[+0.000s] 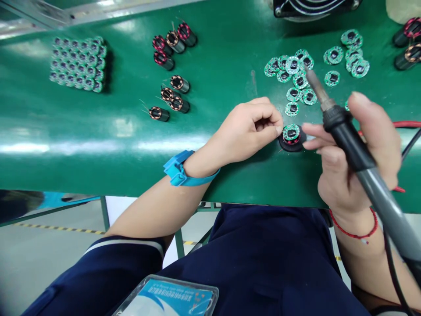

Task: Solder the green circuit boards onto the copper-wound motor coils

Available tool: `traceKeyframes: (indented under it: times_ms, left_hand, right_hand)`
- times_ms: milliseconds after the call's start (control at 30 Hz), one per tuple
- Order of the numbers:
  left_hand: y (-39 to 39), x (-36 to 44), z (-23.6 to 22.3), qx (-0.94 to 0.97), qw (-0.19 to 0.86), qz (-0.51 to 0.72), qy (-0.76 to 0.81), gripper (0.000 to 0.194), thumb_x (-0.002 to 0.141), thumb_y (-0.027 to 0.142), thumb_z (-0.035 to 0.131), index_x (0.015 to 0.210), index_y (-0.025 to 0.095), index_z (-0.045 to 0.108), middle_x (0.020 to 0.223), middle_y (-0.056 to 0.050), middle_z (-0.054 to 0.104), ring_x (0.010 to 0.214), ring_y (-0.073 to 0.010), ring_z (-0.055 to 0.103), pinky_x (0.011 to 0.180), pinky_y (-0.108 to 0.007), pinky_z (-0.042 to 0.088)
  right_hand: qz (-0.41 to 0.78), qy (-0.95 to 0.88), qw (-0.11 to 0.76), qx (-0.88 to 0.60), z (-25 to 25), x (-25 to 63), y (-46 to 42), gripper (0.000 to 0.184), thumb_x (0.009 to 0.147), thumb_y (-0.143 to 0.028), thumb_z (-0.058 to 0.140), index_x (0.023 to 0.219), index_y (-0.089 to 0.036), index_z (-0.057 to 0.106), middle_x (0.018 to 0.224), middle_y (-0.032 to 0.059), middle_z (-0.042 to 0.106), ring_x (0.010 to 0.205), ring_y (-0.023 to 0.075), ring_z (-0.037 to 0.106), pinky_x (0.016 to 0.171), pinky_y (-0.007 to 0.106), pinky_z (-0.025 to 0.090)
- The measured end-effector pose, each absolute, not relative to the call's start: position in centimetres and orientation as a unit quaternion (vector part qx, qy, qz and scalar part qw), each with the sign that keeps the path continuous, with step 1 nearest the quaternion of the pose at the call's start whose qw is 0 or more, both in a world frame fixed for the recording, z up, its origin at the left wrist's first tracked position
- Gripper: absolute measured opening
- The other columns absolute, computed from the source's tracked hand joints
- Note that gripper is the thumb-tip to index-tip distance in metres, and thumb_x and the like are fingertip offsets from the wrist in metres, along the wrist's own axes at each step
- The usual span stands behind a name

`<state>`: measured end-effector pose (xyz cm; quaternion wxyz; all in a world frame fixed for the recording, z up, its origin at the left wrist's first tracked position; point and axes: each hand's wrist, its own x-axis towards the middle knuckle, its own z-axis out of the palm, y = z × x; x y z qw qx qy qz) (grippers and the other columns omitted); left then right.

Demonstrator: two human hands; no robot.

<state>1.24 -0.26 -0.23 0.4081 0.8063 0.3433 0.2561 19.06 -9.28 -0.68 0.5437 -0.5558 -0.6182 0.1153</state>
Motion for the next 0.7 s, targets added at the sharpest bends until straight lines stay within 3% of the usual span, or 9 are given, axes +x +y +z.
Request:
traceKeyframes:
  times_ms: [67,133,267,700]
  left_hand:
    - [-0.3,1.2,-0.1,0.811,0.403,0.256,0.340,0.019,0.084,0.010,0.050,0.066,0.018,0.050,0.067,0.001,0.050,0.070,-0.0132,0.051,0.069,-0.034,0.048]
    - [-0.3,1.3,0.0,0.811,0.402,0.258,0.339,0.019,0.083,0.009,0.051,0.066,0.019,0.050,0.066,0.001,0.049,0.071,-0.0134,0.052,0.068,-0.034,0.048]
    - [-0.3,1.3,0.0,0.803,0.410,0.261,0.344,0.018,0.079,0.006,0.052,0.066,0.019,0.052,0.067,0.001,0.050,0.070,-0.0130,0.051,0.067,-0.032,0.047]
    - [-0.6,1.1,0.1,0.807,0.410,0.273,0.327,0.017,0.080,0.005,0.050,0.069,0.017,0.055,0.069,0.002,0.049,0.066,-0.0096,0.047,0.062,-0.026,0.041]
  right_hand:
    - [0.099,-0.646,0.532,-0.538,-0.1,18.5,-8.9,0.044,0.090,-0.032,0.056,0.133,-0.036,0.051,0.127,0.0018,0.059,0.097,0.0228,0.068,0.078,0.041,0.059]
    - [0.112,-0.694,0.448,-0.553,0.4,18.2,-8.5,0.049,0.086,-0.020,0.060,0.133,-0.033,0.052,0.116,0.0017,0.067,0.103,0.0216,0.066,0.091,0.041,0.055]
    - [0.127,-0.746,0.334,-0.562,0.8,18.2,-8.2,0.055,0.084,-0.019,0.063,0.135,-0.032,0.046,0.119,0.0031,0.067,0.113,0.0217,0.060,0.097,0.042,0.050]
    - [0.152,-0.736,0.338,-0.567,0.2,18.5,-8.5,0.054,0.086,-0.015,0.061,0.136,-0.029,0.044,0.116,-0.0011,0.067,0.114,0.0170,0.057,0.099,0.037,0.047]
